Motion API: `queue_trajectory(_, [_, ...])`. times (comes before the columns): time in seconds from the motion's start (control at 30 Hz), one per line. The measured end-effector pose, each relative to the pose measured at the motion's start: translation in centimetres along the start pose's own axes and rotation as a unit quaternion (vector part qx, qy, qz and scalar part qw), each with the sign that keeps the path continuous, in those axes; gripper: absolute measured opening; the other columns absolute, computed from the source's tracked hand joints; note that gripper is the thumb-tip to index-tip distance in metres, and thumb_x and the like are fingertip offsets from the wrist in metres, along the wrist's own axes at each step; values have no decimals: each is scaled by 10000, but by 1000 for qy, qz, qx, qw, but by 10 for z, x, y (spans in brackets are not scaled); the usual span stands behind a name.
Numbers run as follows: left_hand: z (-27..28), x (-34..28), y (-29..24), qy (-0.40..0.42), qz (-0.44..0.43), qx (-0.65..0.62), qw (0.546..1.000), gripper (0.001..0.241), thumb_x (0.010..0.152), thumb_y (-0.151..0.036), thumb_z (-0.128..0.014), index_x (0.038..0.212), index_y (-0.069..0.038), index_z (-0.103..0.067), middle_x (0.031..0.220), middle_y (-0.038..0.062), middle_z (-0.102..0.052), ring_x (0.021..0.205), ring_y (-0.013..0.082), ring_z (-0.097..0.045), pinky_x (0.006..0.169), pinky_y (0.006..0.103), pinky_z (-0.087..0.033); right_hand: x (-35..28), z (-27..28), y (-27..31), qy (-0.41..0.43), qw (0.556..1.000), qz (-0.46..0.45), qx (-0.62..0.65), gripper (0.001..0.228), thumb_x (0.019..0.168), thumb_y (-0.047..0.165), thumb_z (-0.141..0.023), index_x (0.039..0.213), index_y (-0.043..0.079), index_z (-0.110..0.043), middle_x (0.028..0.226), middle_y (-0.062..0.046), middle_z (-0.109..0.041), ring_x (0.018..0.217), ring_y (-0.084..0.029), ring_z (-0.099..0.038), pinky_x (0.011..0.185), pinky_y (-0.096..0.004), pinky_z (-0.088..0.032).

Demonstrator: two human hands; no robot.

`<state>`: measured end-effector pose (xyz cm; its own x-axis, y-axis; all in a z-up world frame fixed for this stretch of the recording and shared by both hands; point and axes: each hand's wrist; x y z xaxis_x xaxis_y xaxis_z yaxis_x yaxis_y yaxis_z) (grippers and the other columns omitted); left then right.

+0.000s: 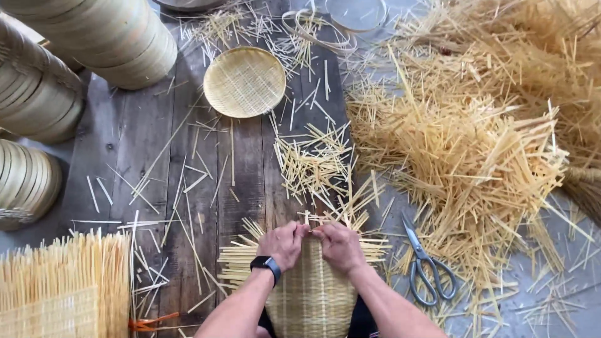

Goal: The person weaves bamboo strips into a flat mat, then uses a wooden mold and a bamboo hoop to shape and trim it into a circular steamer base with scissors.

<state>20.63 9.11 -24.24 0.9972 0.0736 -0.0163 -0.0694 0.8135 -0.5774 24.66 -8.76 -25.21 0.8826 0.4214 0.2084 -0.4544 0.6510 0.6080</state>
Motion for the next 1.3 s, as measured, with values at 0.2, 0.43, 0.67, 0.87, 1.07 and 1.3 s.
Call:
queue_trajectory(0.2, [9, 21, -4, 123, 168, -8, 978, 544, 1005, -644, -396, 1012, -172, -666, 954, 99, -728, 934, 322, -690, 807, 476, -516, -9, 13, 9, 70, 981, -163, 78, 252, 919, 352, -709, 1001, 130, -794, 904, -129, -771, 762, -274, -746, 733, -382, -575])
queue_trajectory(0.43, [-12, 31, 15, 211, 260, -87, 938, 587, 950, -674, -496, 917, -124, -698, 901, 104, -718, 874, 284, -673, 812, 451, -476, -40, 9, 35, 34, 949, -271, -156, 602, 1045, 500, -317, 1101, 12, -666, 1109, -263, -652, 991, -459, -656, 876, -565, -504])
queue_trajectory(0.67, [-26, 41, 29, 165, 224, -111, 954, 595, 903, -702, -559, 829, -127, -691, 792, 108, -697, 781, 273, -652, 754, 450, -480, -23, 17, 32, 109, 910, -396, -60, 611, 1055, 526, -264, 1121, 103, -699, 1137, -239, -692, 1091, -454, -643, 984, -556, -485])
queue_trajectory(0.87, [-30, 27, 32, 147, 244, -126, 950, 489, 887, -645, -601, 994, -188, -739, 1044, 31, -754, 1009, 212, -688, 886, 376, -465, -6, -6, 32, -48, 990, -76, -108, 495, 998, 437, -409, 1108, 17, -647, 1014, -202, -632, 954, -373, -593, 841, -507, -461])
queue_trajectory(1.07, [-27, -31, 31, -286, 181, -26, 941, 390, 1043, -415, -443, 1182, -138, -679, 1067, 109, -692, 1030, 294, -652, 911, 453, -503, 16, 5, 73, 160, 960, -149, -174, 517, 959, 599, -458, 1084, 168, -714, 1008, -101, -654, 983, -254, -561, 862, -435, -409])
queue_trajectory(1.3, [-50, -52, 43, -86, 332, 50, 938, 650, 1056, -588, -244, 1130, -157, -724, 1185, 135, -655, 1099, 351, -646, 940, 507, -516, 32, 7, 81, 251, 916, -281, -140, 621, 945, 728, -417, 1272, 281, -697, 1043, -38, -709, 938, -166, -588, 835, -363, -419])
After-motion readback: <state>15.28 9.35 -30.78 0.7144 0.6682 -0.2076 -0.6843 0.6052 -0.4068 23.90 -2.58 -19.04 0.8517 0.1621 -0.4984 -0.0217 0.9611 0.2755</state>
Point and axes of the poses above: each hand's wrist, its own x-axis towards the middle knuckle, its own z-axis out of the back of the hand, y = z × x
